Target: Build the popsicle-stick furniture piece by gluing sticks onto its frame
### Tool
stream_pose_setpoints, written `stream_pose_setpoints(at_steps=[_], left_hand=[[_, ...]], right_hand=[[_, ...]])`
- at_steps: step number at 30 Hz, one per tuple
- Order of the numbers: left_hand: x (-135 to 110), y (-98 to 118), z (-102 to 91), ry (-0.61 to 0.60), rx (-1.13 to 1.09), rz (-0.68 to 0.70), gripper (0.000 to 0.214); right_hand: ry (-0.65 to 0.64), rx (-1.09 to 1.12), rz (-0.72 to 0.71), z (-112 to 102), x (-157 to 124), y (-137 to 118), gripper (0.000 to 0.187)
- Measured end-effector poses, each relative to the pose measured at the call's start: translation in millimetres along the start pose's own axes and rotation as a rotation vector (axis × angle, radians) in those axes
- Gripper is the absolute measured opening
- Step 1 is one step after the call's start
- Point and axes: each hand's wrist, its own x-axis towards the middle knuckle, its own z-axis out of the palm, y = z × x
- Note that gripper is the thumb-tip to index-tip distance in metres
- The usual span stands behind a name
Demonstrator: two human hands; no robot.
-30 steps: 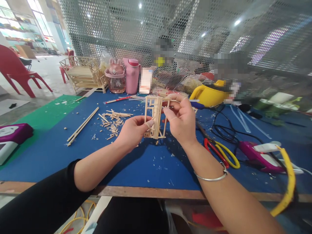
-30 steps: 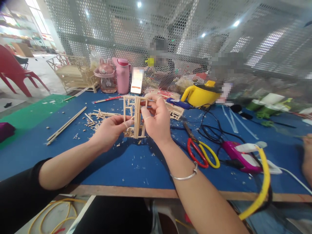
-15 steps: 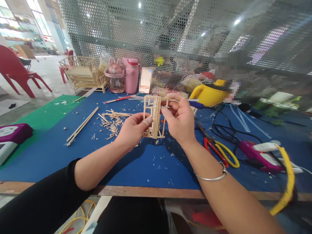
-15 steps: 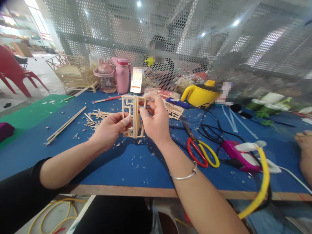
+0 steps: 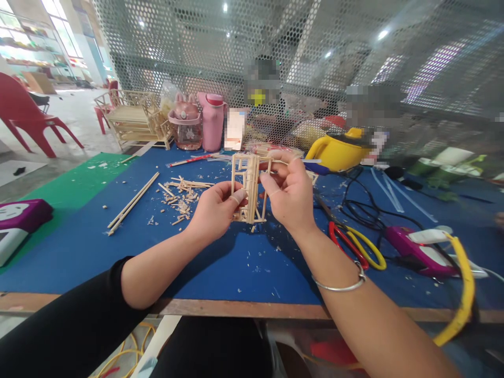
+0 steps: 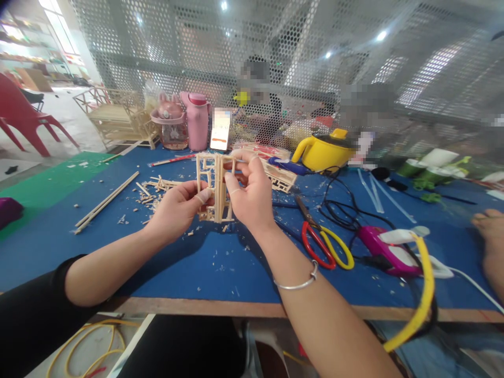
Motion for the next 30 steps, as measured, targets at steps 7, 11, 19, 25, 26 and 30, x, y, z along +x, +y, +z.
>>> stream_pose_setpoints(at_steps=[7,11,19,25,26,30], left_hand=[[-0.8,0.8,1.0,-0.007,-0.009,0.008,0.011],[-0.7,0.7,0.8,-0.001,-0.011,0.008,0.012],[-0.3,0.7,0.9,-0.023,-0.037,0.001,0.014],[-1.7,6.6,0.9,-0.003,-0.049,-0.018,0.013],[-1.9,7.5,0.9,-0.002,-0.048,-0.022,0.013],[-2.9,9.3,1.1,-0.009,-0.045,-0.029,0.014]], right_hand=[[-0.003,0.002,0.057,-0.9,-1.3,-1.5,0.029],[0.007,0.006,0.064,-1.2,-1.8,-3.0,0.029],[0.004,0.034,0.083,-1.9,-3.5,-7.5,0.029],[-0.021,0.075,0.16,-1.1,-3.4,-4.2,0.031],[-0.02,0.087,0.172,-0.9,-3.3,-4.3,0.031],[-0.02,0.097,0.156,-0.8,-2.9,-6.0,0.031]])
